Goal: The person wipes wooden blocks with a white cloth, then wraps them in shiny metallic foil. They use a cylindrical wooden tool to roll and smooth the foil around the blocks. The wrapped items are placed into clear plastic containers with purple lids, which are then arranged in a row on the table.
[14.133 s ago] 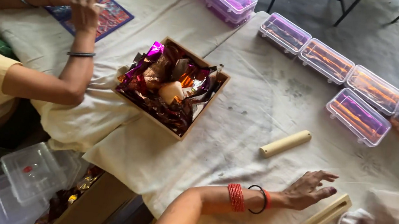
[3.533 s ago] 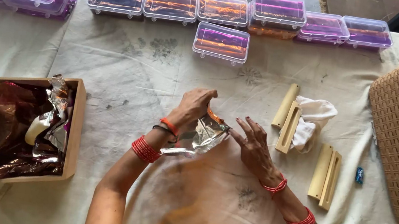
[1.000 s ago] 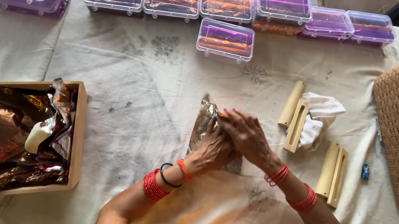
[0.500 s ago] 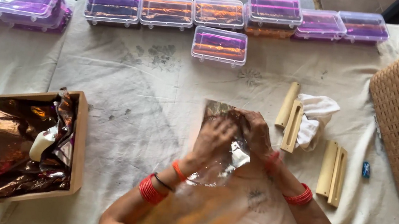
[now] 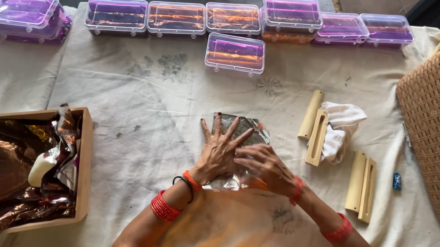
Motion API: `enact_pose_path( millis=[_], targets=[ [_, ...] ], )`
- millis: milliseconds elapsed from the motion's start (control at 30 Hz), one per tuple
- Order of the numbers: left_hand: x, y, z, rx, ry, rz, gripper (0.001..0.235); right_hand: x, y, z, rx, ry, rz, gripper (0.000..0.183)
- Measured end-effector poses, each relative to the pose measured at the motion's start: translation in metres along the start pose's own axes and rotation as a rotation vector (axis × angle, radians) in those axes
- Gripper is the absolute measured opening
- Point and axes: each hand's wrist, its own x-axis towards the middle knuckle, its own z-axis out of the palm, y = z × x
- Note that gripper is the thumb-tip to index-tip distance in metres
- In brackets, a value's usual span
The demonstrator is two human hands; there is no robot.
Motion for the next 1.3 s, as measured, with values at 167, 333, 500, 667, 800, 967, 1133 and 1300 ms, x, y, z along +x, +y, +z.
enact_pose_path(
  millis=[167, 333, 500, 667, 800, 967, 1133, 1300],
  targets=[
    [0.003, -0.019, 0.003, -0.088, -0.002, -0.166, 0.059, 0.007, -0.043, -0.071, 0.265, -0.291, 0.035, 0.068],
    [0.003, -0.027, 0.022, -0.030, 0.310, -0.019, 0.072, -0.011, -0.042, -0.068, 0.162, -0.299, 0.020, 0.054],
    [0.006, -0.033, 0.042, -0.098, 0.242, 0.037, 0.071, -0.052, 0.039, -0.038, 0.264, -0.015, 0.442, 0.033],
    [0.006, -0.025, 0.011, -0.120, 0.061, 0.008, 0.054, -0.026, 0.076, -0.067, -0.532, 0.002, 0.679, 0.068],
    [0.004, -0.022, 0.012, -0.165, 0.219, 0.084, 0.066, -0.038, 0.088, -0.060, -0.625, -0.120, 0.861, 0.086],
    [0.007, -0.025, 0.029, -0.046, 0.212, 0.117, 0.060, -0.060, 0.106, -0.049, -0.885, -0.009, 0.600, 0.069],
    [0.006, -0.027, 0.024, -0.055, 0.169, 0.142, 0.050, -0.032, 0.079, -0.052, -0.724, -0.217, 0.807, 0.061],
    [0.007, -0.026, 0.006, -0.060, 0.100, 0.167, 0.053, -0.045, 0.096, -0.026, -0.605, -0.006, 0.556, 0.066]
  ],
)
